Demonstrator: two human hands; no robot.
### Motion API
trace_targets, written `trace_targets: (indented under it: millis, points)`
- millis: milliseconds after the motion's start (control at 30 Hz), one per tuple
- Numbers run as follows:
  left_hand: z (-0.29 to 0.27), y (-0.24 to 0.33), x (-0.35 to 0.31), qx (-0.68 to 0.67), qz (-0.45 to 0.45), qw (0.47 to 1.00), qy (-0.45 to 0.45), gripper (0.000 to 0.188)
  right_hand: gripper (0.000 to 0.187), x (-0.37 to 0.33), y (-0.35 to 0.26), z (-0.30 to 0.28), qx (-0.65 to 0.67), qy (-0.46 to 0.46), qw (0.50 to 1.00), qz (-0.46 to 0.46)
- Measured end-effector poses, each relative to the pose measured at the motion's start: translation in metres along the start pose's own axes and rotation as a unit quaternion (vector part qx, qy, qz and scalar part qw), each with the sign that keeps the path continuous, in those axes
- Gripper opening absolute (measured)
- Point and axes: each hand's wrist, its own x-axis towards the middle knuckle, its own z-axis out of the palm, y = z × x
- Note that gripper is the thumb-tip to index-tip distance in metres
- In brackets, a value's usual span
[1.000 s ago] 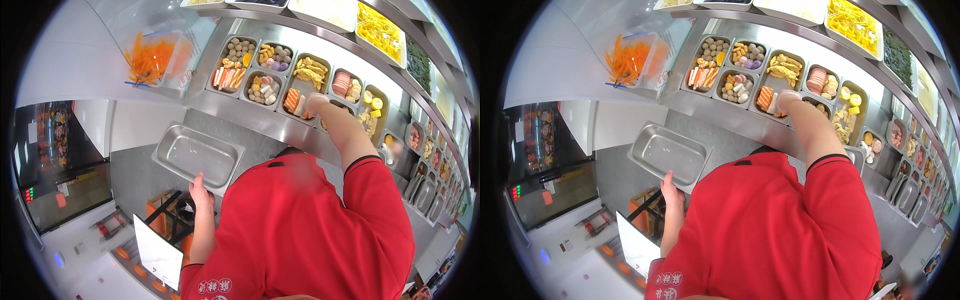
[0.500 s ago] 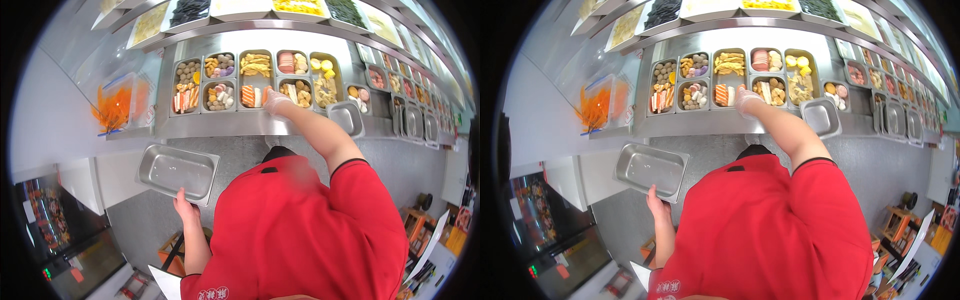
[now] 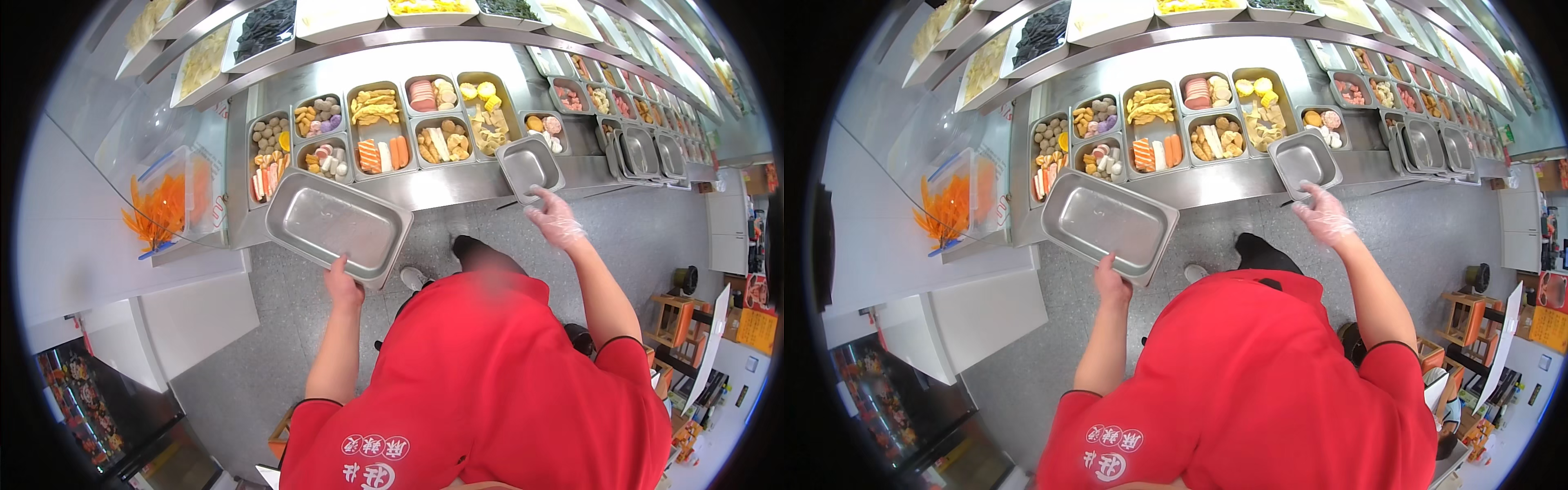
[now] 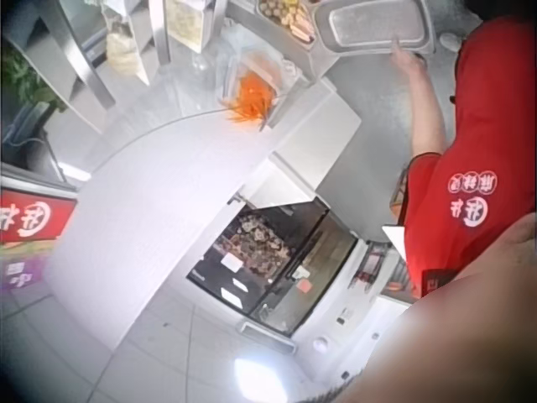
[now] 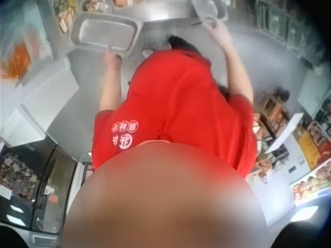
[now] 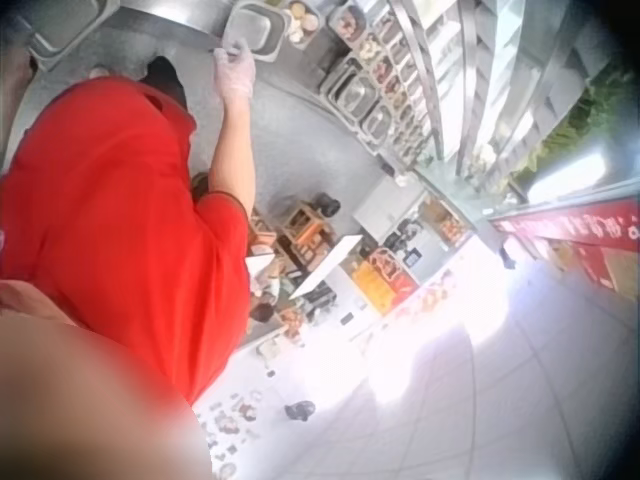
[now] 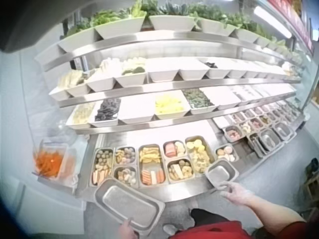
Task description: The person assembles food trays by picking various items from a display counter and placing them into metal trays. They handle meatballs, fish cakes, tofu, and other processed food items, arranging them neatly in the trays.
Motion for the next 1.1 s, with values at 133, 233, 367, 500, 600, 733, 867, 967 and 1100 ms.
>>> trace_targets:
  millis: [133,233,367,500,600,733,867,967,1100]
  points:
    - [0.013,-0.033,0.030,-0.076,-0.028,0.995,0.057,0.032,0.053,0.017,0.050,-0.012,0.134,0.081,0.988,0.004]
    - [0.019,-0.050,0.050,-0.018,-0.032,0.990,0.139,0.031,0.049,0.046,0.083,-0.025,0.186,0.123,0.975,-0.012]
    - [0.034,-0.071,0.071,-0.046,-0.015,0.985,0.166,0.036,0.045,0.103,0.124,-0.073,0.265,0.159,0.951,0.024]
    - [0.059,-0.081,0.084,-0.039,-0.018,0.980,0.196,0.041,0.031,0.193,0.150,-0.128,0.377,0.139,0.908,0.115]
    - [0.088,-0.074,0.085,-0.011,-0.025,0.966,0.258,0.049,0.025,0.283,0.167,-0.160,0.403,0.139,0.891,0.154]
    - [0.128,-0.063,0.068,-0.014,-0.021,0.951,0.310,0.057,0.020,0.424,0.190,-0.186,0.493,0.062,0.862,0.103]
    - [0.146,-0.069,0.032,-0.009,-0.039,0.915,0.402,0.095,0.027,0.550,0.178,-0.181,0.698,-0.005,0.678,0.229]
    - [0.129,-0.088,-0.020,-0.035,-0.042,0.934,0.354,0.112,0.030,0.613,0.147,-0.162,0.810,-0.036,0.517,0.275]
    - [0.118,-0.127,-0.088,0.003,-0.098,0.910,0.403,0.108,0.048,0.656,0.129,-0.141,0.871,0.096,0.453,0.165]
